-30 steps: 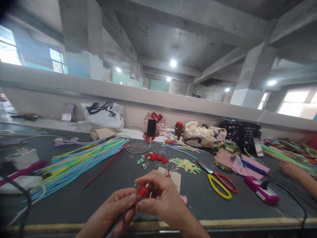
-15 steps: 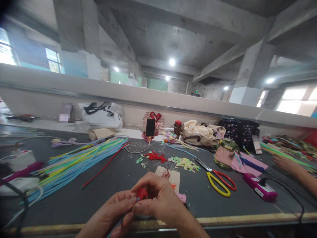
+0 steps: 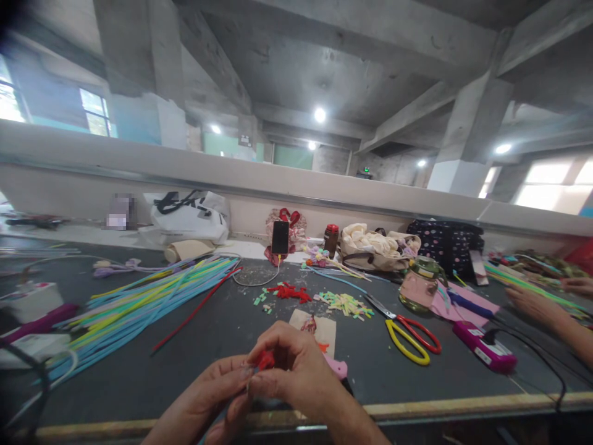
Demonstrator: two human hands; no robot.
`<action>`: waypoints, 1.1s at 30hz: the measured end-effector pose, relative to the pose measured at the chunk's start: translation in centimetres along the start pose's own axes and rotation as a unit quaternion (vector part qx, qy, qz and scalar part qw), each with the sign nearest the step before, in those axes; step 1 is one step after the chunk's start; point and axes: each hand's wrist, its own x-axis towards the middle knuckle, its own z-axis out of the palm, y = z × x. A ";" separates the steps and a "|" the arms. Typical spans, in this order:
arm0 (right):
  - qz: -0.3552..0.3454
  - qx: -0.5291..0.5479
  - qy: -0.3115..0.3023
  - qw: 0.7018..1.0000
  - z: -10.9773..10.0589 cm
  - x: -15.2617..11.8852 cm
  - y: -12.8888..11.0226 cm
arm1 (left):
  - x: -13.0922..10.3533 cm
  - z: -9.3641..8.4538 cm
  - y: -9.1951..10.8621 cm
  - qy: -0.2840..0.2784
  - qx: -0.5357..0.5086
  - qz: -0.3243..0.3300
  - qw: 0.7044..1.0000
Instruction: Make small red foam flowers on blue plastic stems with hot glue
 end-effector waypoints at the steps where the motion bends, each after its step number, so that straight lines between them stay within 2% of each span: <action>1: 0.000 0.000 0.002 1.000 0.0 0.0 0.0 | 0.0 0.0 0.0 0.002 -0.001 0.001 1.000; 12: -0.001 -0.014 0.011 1.000 0.0 -0.1 0.2 | -0.1 0.2 0.2 0.016 -0.003 -0.003 1.000; 19: 0.004 -0.013 0.024 1.000 0.1 -0.1 0.5 | 0.1 0.1 -0.1 0.053 0.064 0.020 0.996; 24: 0.043 0.033 0.032 0.998 0.0 0.0 0.5 | -0.1 0.8 0.3 0.127 0.093 0.080 0.984; 28: 0.039 0.071 0.064 0.995 0.0 0.3 0.6 | -0.7 1.1 1.3 0.173 0.086 0.150 0.970; 33: 0.003 0.055 0.054 0.997 0.7 1.0 0.4 | -1.3 1.2 2.4 0.200 0.118 0.244 0.942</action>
